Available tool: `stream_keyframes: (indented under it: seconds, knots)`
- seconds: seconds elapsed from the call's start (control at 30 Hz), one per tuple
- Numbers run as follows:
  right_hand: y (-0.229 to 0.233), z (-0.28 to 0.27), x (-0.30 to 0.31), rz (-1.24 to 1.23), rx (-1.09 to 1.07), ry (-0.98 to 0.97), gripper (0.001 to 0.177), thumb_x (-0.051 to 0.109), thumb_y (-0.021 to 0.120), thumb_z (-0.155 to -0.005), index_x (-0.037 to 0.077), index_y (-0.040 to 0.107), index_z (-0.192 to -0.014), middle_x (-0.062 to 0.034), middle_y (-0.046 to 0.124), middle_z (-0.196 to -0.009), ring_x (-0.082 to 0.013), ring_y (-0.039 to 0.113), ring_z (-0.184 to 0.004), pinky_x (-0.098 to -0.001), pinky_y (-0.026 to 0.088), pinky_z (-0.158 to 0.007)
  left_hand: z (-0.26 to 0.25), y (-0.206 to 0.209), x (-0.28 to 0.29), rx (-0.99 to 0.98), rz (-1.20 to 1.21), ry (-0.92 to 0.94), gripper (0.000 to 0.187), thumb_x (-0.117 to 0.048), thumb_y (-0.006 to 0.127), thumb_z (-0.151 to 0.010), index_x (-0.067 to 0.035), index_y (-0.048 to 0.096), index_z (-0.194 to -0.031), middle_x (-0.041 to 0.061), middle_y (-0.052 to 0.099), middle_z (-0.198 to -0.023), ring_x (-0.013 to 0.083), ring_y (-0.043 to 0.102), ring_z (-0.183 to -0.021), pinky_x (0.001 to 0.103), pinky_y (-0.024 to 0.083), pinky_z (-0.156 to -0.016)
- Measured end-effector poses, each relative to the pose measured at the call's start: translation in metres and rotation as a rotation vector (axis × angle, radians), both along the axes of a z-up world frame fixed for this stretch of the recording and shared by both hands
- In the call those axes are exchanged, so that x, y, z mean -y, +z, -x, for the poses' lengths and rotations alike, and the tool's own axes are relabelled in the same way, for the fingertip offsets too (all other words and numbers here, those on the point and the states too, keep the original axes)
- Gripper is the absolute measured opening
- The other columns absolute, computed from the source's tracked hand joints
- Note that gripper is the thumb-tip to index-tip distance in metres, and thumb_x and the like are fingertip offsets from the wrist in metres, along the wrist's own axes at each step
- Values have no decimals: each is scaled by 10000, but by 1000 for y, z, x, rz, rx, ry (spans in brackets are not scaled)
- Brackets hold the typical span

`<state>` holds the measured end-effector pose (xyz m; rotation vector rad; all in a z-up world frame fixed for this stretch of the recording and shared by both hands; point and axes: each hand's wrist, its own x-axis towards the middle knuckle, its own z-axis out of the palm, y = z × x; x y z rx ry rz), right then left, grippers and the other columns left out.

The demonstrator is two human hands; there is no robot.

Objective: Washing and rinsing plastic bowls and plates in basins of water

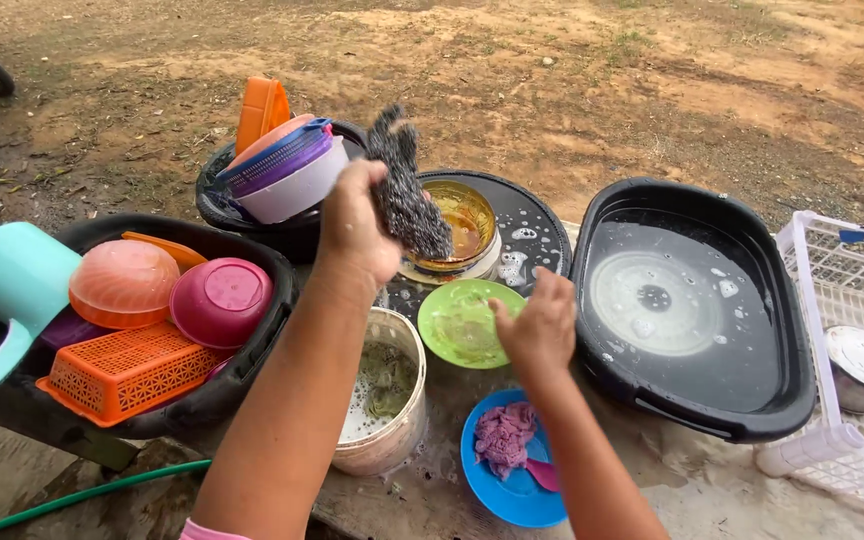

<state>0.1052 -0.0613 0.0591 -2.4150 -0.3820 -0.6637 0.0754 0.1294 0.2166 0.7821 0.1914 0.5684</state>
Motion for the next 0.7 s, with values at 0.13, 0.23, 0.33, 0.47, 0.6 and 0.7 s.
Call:
stream_keyframes:
  seconds: [0.13,0.23,0.33,0.47,0.6,0.7]
  knots:
    - [-53,-45,41,-487,-788,39,544,243,868,-707,13,575,-1104,-150,692,-900,-331,690,-846,-478,561,-764,19,-19,35,-266,-130,-44,562,-186,706,-869,-151,517,-1397,220,555,-1327,384,474,-1226,586,359,-994]
    - [-67,-58,58,-1032,-1055,168,255,-7,733,-747,-3,592,-959,-139,642,-744,-274,693,-638,-480,599,-624,-28,-79,30,-259,-169,-56,553,-222,757,-889,-165,563,-1404,186,585,-1358,344,493,-1244,556,379,-994]
    - [-72,-67,76,-1230,-1113,273,286,-79,616,-758,17,559,-1021,-133,601,-787,-280,692,-705,-566,594,-708,-45,-103,32,-130,-208,42,499,-154,755,-925,-85,574,-1385,194,625,-1306,311,590,-1182,477,504,-991]
    - [-57,-90,73,-1433,-808,376,594,-189,555,-664,70,494,-1195,-145,611,-985,-328,678,-885,-571,580,-809,-26,-96,73,-265,-1272,335,481,-264,680,-982,-185,556,-1441,223,623,-1234,402,633,-1132,513,567,-909]
    - [-113,-143,75,-1478,-928,414,514,-144,560,-723,68,508,-1189,-137,614,-989,-327,693,-895,-624,572,-862,-48,-188,120,-317,-1886,325,317,-361,528,-1033,-246,635,-1309,123,637,-1146,302,679,-1005,441,571,-839]
    - [-110,-140,79,-1271,-959,447,496,-169,533,-650,29,550,-1105,-137,592,-869,-333,664,-786,-612,583,-814,-72,-218,105,-181,-2030,625,371,-193,563,-897,-217,683,-1247,84,643,-1113,289,659,-884,416,540,-723]
